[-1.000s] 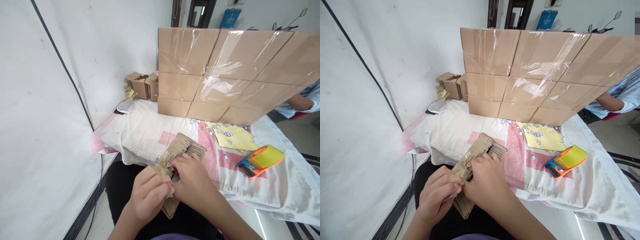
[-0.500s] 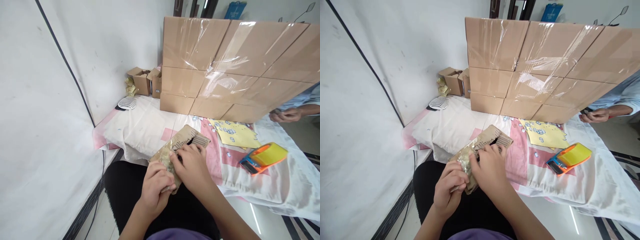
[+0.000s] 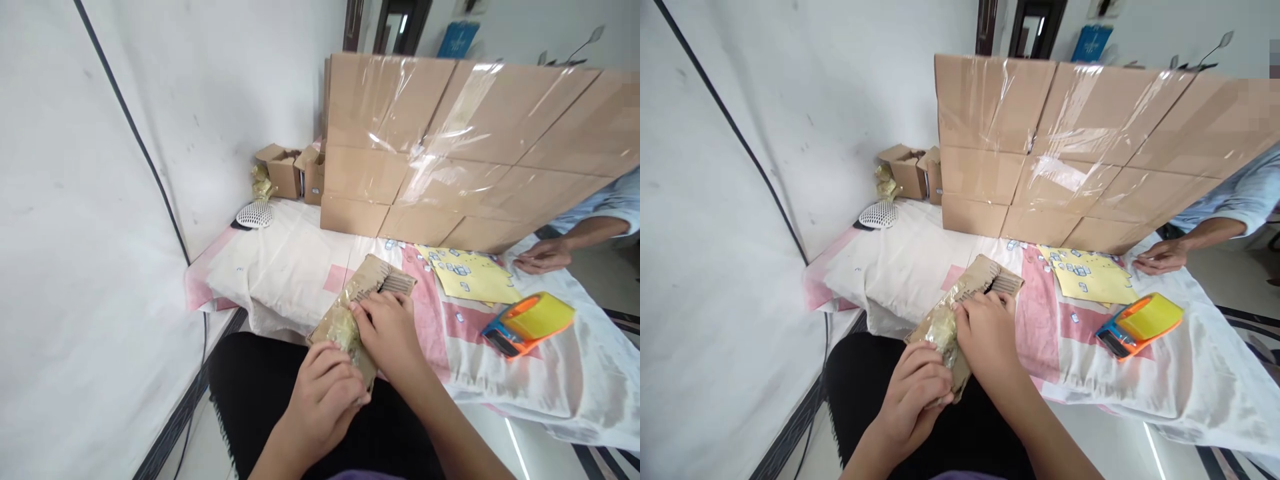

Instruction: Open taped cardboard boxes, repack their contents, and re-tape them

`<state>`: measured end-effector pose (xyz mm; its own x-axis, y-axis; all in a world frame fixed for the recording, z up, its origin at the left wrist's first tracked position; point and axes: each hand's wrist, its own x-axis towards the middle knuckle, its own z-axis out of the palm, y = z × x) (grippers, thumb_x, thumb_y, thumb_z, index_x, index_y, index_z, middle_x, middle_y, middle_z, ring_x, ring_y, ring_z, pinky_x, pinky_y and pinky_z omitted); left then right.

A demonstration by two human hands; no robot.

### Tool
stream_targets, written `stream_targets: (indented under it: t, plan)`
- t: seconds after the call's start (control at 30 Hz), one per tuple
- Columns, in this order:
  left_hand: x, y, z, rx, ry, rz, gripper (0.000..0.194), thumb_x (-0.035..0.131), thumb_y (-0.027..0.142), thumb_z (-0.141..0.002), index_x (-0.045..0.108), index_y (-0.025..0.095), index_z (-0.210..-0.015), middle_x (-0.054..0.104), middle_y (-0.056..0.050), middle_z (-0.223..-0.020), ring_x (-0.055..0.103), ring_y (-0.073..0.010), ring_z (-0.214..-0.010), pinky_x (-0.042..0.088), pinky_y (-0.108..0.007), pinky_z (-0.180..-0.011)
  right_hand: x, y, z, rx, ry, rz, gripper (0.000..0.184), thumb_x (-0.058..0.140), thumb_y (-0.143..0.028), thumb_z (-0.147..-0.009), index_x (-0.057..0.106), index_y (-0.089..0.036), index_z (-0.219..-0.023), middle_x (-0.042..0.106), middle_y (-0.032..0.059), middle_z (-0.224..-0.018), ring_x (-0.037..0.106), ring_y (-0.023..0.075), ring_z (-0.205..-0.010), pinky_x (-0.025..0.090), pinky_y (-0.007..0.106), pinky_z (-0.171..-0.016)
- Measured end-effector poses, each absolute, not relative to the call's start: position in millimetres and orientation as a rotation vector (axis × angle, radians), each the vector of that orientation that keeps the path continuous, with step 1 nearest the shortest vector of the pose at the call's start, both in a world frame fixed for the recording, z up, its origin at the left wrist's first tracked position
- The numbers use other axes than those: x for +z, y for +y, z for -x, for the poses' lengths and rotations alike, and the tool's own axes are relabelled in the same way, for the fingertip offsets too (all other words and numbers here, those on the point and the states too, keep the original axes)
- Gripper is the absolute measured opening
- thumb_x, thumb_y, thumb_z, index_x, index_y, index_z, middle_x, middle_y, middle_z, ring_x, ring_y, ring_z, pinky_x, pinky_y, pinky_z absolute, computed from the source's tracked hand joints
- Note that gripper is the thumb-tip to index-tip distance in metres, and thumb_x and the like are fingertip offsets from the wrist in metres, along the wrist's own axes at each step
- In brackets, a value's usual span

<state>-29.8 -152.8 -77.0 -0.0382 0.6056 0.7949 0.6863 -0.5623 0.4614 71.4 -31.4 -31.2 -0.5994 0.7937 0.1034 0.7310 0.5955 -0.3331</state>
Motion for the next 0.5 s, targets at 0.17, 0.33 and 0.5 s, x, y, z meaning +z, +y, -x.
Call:
stream_targets:
  t: [0.17,0.33,0.5]
  plan:
    - [-80.0,-149.1,35.2,-1.826,-1.350,2.128,0.012,0.050,0.021,-0.101,0.053,0.022,-0.089,0.069,0.000,-0.070,0.061,-0.0152,-0.072,0.054,-0.037,-0.090,-37.0,-32.2,-75.8,0.408,-2.485,1.220,0.039,0.045,-0.020,-0.106,0.067,-0.018,-0.074,0.070,0.0036,-0.082,0.061,0.0220,-0.087,0.030,0.041,-0.096]
    - [-85.8,-151.2,32.9,-2.185,-1.414,2.015,0.013,0.053,0.031,-0.101,0.055,0.024,-0.091,0.070,0.001,-0.071,0.062,-0.0153,-0.074,0.054,-0.036,-0.093,-32.6,-32.1,-77.6,0.506,-2.430,1.240,0.039,0.045,-0.019,-0.106,0.068,-0.019,-0.075,0.070,0.0036,-0.083,0.064,0.0211,-0.087,0.029,0.041,-0.097]
    - [-91.5,-152.5,26.7,-2.523,-1.379,1.733,0.008,0.055,0.030,-0.101,0.059,0.024,-0.096,0.068,0.002,-0.071,0.064,-0.0135,-0.075,0.054,-0.033,-0.093,-30.9,-32.2,-76.4,0.516,-2.454,1.244,0.040,0.044,-0.020,-0.106,0.069,-0.019,-0.076,0.072,0.0035,-0.086,0.065,0.0208,-0.088,0.029,0.040,-0.096]
